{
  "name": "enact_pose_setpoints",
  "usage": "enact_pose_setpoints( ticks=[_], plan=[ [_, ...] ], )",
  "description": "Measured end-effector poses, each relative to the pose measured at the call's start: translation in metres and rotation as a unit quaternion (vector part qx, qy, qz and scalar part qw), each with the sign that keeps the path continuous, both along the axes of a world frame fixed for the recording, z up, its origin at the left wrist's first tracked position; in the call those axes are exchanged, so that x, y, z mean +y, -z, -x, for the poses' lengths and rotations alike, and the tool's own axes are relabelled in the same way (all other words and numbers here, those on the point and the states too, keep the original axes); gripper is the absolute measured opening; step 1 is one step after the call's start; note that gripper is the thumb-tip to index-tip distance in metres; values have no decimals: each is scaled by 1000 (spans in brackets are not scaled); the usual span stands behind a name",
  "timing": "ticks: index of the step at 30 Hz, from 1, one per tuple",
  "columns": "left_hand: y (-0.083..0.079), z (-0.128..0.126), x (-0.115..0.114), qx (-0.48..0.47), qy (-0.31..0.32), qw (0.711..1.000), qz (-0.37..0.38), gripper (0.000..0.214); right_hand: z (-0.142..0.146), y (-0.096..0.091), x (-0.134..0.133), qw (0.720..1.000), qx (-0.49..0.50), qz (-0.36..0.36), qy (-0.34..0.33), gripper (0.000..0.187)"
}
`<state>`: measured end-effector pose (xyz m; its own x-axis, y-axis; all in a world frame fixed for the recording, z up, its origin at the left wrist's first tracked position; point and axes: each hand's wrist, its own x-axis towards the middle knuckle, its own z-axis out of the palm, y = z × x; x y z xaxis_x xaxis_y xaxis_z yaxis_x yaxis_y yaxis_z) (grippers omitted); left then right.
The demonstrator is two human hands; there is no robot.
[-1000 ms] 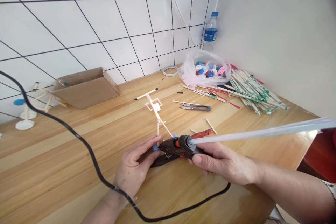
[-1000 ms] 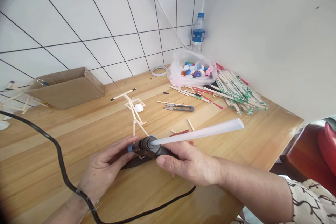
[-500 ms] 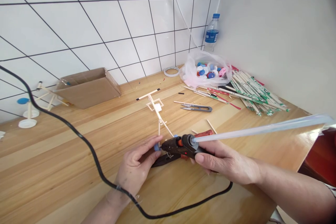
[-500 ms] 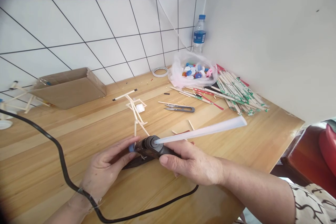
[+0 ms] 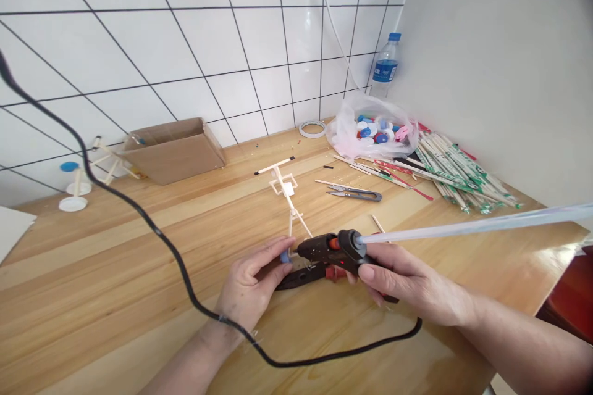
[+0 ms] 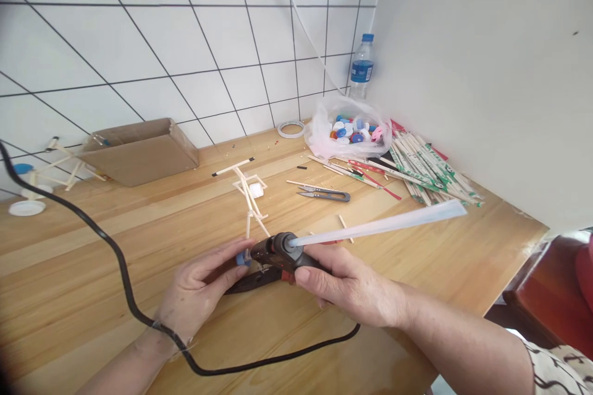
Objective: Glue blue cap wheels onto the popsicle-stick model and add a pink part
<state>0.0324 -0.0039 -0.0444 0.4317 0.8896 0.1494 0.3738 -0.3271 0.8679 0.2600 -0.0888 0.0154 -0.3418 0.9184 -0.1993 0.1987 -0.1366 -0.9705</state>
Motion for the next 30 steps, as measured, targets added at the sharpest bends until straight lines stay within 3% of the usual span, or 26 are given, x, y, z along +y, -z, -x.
enact_pose_setpoints(
  ticks=[7, 14, 21, 26, 30],
  plan=[
    [-1, -4, -1, -46, 4, 999, 3, 28, -7, -2, -3, 999, 13, 5, 51, 44],
    [-1, -4, 0, -67, 5, 998, 15, 31, -12, -1, -3, 999, 19, 16, 37, 44],
    [7, -5, 1, -112, 7, 994, 11, 36, -4, -1, -7, 993, 82, 38, 77, 40],
    [12, -7, 1, -145, 8, 989, 31, 34, 2, -13, -2, 994, 90, 41, 51, 37],
    [13, -7, 1, -152, 14, 987, 48, 38, 12, -33, 13, 996, 85, 11, 39, 32]
  ],
)
